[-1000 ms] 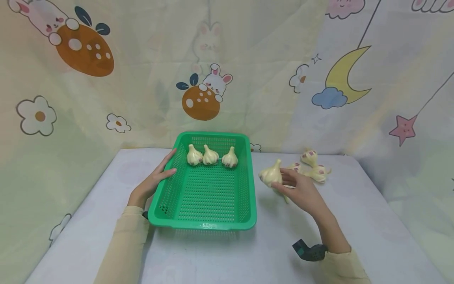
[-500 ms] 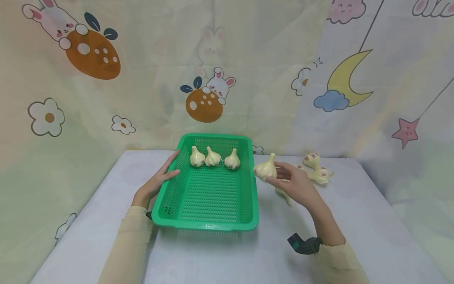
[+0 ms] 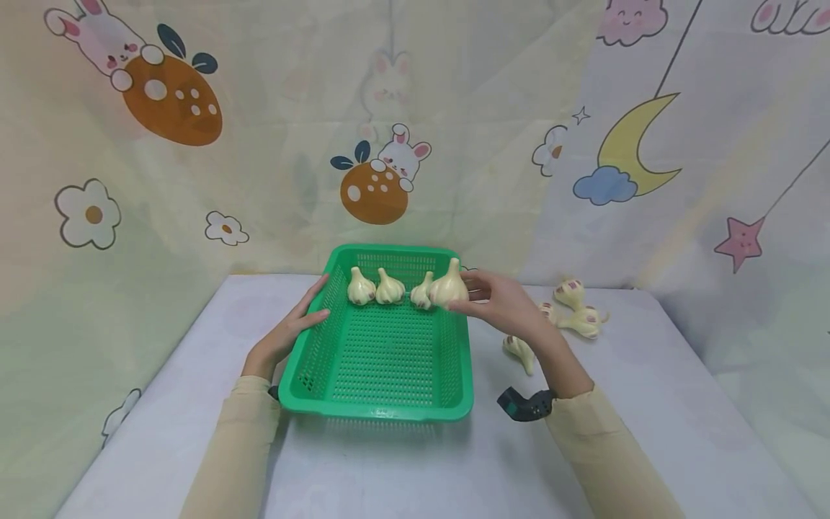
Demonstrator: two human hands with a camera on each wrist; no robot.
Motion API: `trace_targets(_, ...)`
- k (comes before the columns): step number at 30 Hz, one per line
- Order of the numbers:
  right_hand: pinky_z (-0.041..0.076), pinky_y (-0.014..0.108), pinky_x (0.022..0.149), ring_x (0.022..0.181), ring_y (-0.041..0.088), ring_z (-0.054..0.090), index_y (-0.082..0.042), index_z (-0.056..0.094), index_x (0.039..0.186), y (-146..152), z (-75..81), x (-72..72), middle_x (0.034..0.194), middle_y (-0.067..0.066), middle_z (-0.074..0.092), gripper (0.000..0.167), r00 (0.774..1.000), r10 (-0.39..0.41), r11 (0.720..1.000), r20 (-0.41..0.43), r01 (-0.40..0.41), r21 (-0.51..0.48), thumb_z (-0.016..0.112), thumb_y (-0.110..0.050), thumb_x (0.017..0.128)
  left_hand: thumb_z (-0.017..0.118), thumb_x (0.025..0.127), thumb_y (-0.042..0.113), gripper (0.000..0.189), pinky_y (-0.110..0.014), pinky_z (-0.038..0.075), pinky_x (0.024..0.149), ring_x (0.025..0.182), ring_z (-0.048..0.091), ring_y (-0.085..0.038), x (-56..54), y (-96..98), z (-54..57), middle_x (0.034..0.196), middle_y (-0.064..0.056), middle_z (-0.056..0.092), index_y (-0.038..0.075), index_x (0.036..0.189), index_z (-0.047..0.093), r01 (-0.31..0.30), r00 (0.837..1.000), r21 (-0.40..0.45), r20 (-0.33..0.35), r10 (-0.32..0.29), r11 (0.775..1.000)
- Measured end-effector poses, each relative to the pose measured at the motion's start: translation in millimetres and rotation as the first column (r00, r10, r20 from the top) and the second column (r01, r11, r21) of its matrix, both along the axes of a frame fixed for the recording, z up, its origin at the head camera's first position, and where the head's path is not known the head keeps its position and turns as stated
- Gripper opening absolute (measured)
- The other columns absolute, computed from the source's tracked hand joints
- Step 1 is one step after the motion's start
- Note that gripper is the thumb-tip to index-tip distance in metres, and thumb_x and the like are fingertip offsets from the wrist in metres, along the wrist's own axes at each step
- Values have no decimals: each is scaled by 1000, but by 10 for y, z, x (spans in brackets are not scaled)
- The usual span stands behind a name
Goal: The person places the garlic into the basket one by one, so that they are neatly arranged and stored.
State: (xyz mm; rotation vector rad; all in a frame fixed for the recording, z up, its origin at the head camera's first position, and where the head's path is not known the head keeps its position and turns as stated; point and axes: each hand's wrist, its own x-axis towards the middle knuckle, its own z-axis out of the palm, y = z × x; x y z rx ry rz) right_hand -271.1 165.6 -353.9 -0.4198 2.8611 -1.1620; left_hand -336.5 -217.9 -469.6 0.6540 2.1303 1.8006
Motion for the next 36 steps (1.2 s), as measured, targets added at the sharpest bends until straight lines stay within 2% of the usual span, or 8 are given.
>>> trace_targets(9, 52, 42, 88, 111, 26, 63, -14, 52, 136, -313, 17, -289, 126, 7, 61, 65, 996, 88, 996, 28, -88, 1, 74, -40, 81, 44, 100, 25, 66, -61, 14, 111, 147, -3, -29, -2, -3, 4, 160, 6, -8, 44, 151, 6, -2, 1000, 7, 2, 2, 1000)
trace_targets(17, 53, 37, 84, 114, 27, 61, -12, 52, 136, -568, -97, -507, 129, 8, 59, 61, 984, 156, 979, 87, -142, -148, 75, -28, 82, 44, 100, 23, 66, -62, 10, 112, 147, -4, -27, -12, -6, -2, 160, 7, -7, 43, 151, 7, -1, 1000, 8, -3, 1, 1000)
trace_targets(21, 54, 36, 84, 116, 27, 60, -13, 52, 137, -667, -149, -573, 132, 8, 58, 60, 978, 169, 968, 120, -142, -205, 74, -26, 83, 44, 100, 23, 66, -61, 10, 112, 147, -3, -27, -14, -1, -10, 160, 7, -7, 43, 151, 7, 4, 1000, 9, -8, -4, 1000)
trace_targets(28, 53, 33, 80, 115, 24, 61, -16, 53, 137, -796, -258, -684, 132, 6, 58, 59, 980, 155, 967, 128, -124, -223, 74, -27, 83, 43, 101, 22, 66, -60, 12, 112, 147, -1, -28, -23, 13, -15, 160, 6, -6, 42, 151, 6, 10, 1000, 16, -3, -10, 1000)
trace_targets(36, 49, 39, 93, 116, 22, 60, -15, 54, 136, -939, -370, -785, 134, 4, 57, 59, 977, 109, 971, 182, -65, -231, 74, -31, 83, 43, 101, 24, 66, -56, 20, 111, 147, 5, -30, -13, 8, 3, 161, 4, -6, 42, 151, 5, 24, 1000, 35, 2, -24, 999)
